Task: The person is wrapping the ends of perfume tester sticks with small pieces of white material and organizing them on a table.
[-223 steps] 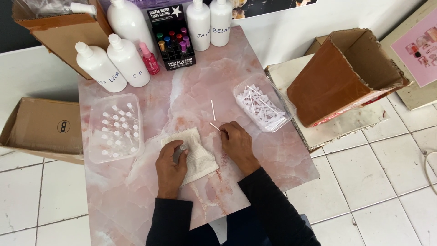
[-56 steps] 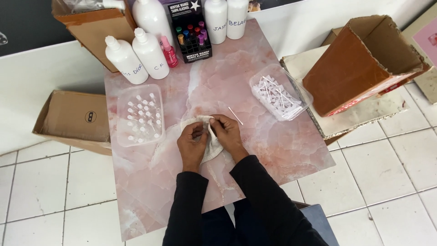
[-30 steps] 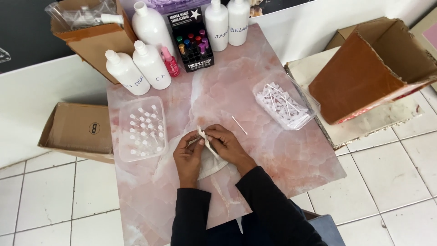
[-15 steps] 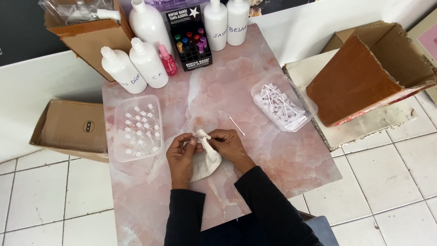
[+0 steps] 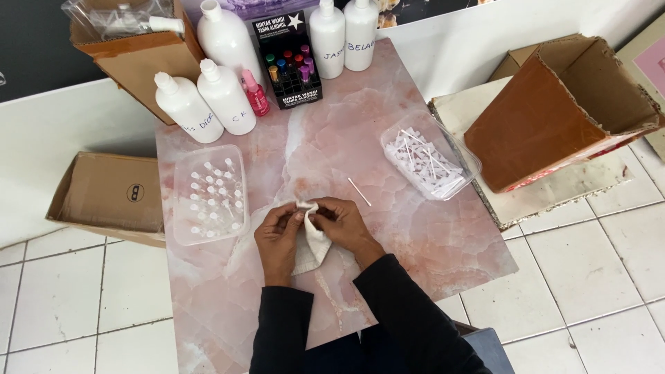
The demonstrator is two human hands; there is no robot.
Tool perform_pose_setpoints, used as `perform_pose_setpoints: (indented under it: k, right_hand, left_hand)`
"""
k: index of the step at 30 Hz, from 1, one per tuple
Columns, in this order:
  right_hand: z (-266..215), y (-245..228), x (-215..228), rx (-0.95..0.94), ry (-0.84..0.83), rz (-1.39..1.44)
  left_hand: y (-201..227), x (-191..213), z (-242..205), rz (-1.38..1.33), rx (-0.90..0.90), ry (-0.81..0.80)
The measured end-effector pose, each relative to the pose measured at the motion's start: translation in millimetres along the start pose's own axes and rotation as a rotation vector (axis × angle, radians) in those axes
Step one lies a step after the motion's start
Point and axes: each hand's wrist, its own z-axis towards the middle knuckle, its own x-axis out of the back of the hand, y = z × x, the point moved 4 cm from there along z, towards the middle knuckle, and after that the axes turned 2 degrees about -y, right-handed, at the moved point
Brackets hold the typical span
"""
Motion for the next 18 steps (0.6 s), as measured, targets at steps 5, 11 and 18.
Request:
perform_pose_setpoints:
  k: [5,11,18]
  right_hand:
    - [1,11,5,-0.019,0.014,-0.024]
    - [3,-2,2,0.128,0.002,-0.060]
    - [1,7,4,0.154,0.034,-0.074]
  left_hand:
    - [-17,6,1,-0.024,0.021,0.002]
    - [9,-4,-5,0.122,-0.084,-0.073]
    - [1,-3,-6,0.179,-0.169,-0.181]
